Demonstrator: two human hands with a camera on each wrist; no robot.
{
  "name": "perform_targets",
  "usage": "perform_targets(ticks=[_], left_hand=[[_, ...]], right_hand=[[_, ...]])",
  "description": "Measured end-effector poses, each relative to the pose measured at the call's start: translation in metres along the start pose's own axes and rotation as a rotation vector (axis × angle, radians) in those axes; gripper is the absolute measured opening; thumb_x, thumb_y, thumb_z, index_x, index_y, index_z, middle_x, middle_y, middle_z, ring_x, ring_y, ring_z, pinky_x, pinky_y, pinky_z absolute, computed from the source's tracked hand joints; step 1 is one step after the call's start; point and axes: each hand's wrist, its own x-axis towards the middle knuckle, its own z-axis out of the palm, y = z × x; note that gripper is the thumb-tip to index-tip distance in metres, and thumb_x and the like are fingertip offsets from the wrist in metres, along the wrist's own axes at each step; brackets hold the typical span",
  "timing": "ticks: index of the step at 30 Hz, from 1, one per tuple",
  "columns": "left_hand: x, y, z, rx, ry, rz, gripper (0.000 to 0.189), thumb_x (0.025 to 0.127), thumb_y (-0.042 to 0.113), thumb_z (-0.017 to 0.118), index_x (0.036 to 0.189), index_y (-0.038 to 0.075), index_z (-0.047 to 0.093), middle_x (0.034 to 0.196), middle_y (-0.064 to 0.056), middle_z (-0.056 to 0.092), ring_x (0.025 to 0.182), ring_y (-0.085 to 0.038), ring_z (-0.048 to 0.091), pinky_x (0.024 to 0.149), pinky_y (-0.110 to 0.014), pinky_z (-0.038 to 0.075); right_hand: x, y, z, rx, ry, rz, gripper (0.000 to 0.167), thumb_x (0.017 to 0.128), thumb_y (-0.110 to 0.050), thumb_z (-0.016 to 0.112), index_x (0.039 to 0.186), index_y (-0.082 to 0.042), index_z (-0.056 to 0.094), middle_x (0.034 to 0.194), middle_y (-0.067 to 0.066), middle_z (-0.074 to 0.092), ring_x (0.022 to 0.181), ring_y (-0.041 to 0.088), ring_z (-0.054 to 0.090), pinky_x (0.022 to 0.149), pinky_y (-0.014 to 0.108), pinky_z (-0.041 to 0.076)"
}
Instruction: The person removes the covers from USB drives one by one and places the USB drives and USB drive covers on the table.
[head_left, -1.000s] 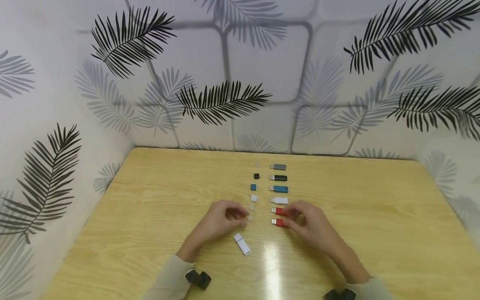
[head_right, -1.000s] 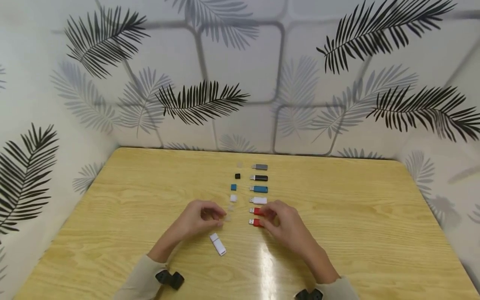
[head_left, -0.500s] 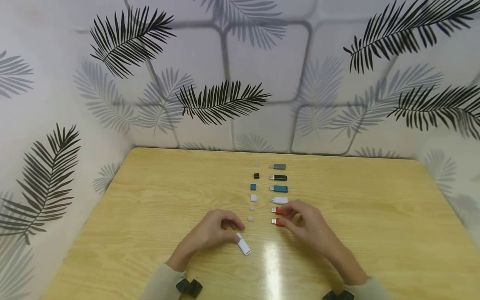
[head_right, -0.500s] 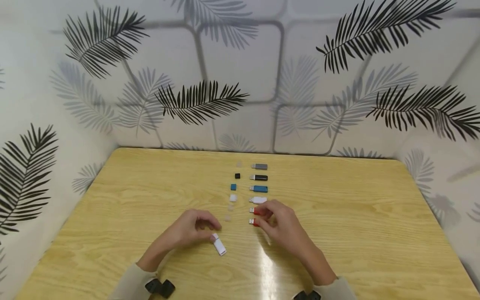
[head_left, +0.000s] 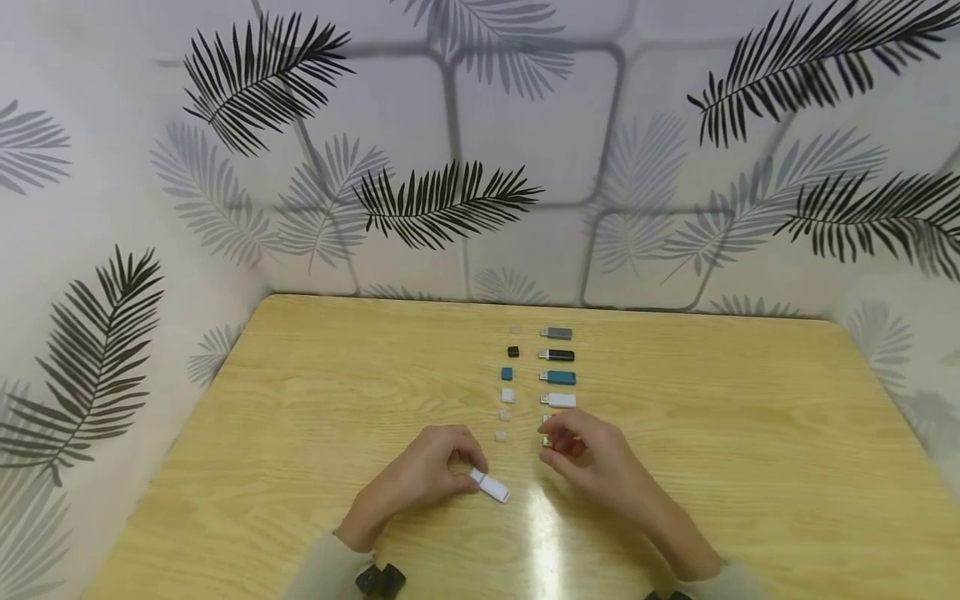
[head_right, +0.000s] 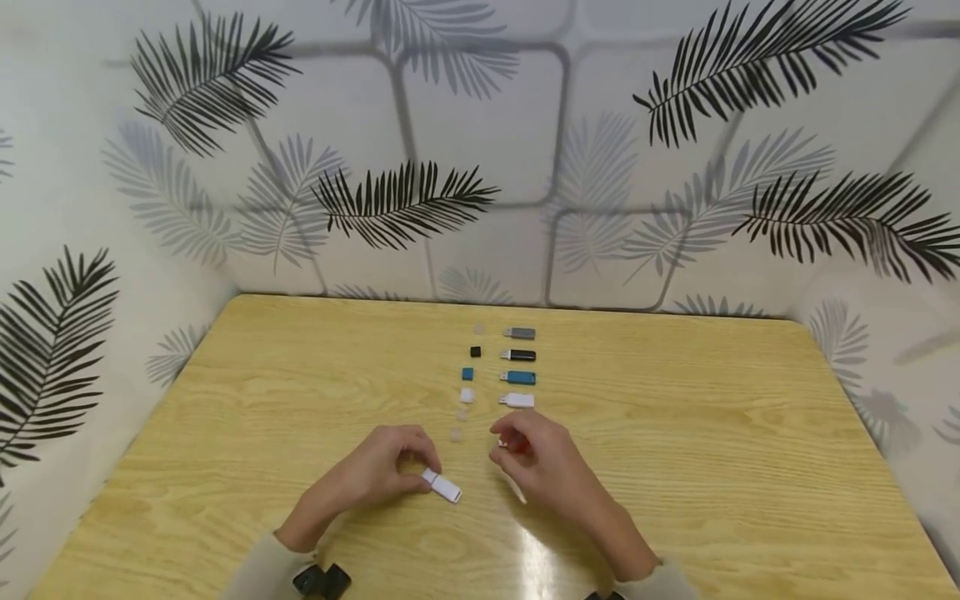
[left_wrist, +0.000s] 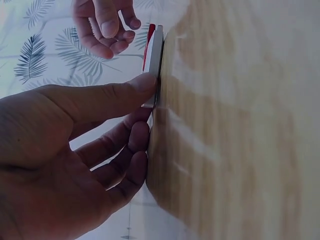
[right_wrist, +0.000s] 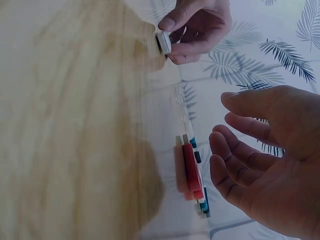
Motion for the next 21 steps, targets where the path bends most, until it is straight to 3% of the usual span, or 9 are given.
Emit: perform_targets(ticks=[7, 13, 21], left_hand=[[0.0, 0.001, 0.001, 0.044, 0.01, 0.025, 0.016, 0.083, 0.002, 0.084, 0.094, 0.012, 0.076, 0.092, 0.006, 0.068, 0.087, -0.011, 0.064, 0.081, -0.029, 0.055], [0.001, 0.002, 0.001, 0.001, 0.011, 0.008, 0.014, 0.087, 0.007, 0.083, 0.095, 0.016, 0.075, 0.092, 0.008, 0.07, 0.086, -0.007, 0.064, 0.08, -0.028, 0.055], [0.004, 0.006, 0.004, -0.035, 0.081, 0.029, 0.015, 0.087, 0.006, 0.082, 0.094, 0.016, 0.074, 0.082, 0.01, 0.067, 0.074, -0.007, 0.061, 0.066, -0.023, 0.052]], right_hand=[[-0.002, -0.002, 0.008, -0.004, 0.003, -0.056, 0.028, 0.084, -0.001, 0.083, 0.109, -0.002, 0.07, 0.102, 0.007, 0.072, 0.084, 0.011, 0.067, 0.074, 0.032, 0.059], [-0.001, -0.006, 0.013, -0.005, -0.003, -0.085, 0.029, 0.084, -0.003, 0.084, 0.109, -0.003, 0.07, 0.101, 0.005, 0.071, 0.085, 0.015, 0.068, 0.074, 0.032, 0.059], [-0.001, -0.011, 0.021, 0.027, 0.0, -0.122, 0.03, 0.081, -0.002, 0.086, 0.106, -0.002, 0.071, 0.098, 0.005, 0.069, 0.084, 0.02, 0.067, 0.074, 0.032, 0.06]])
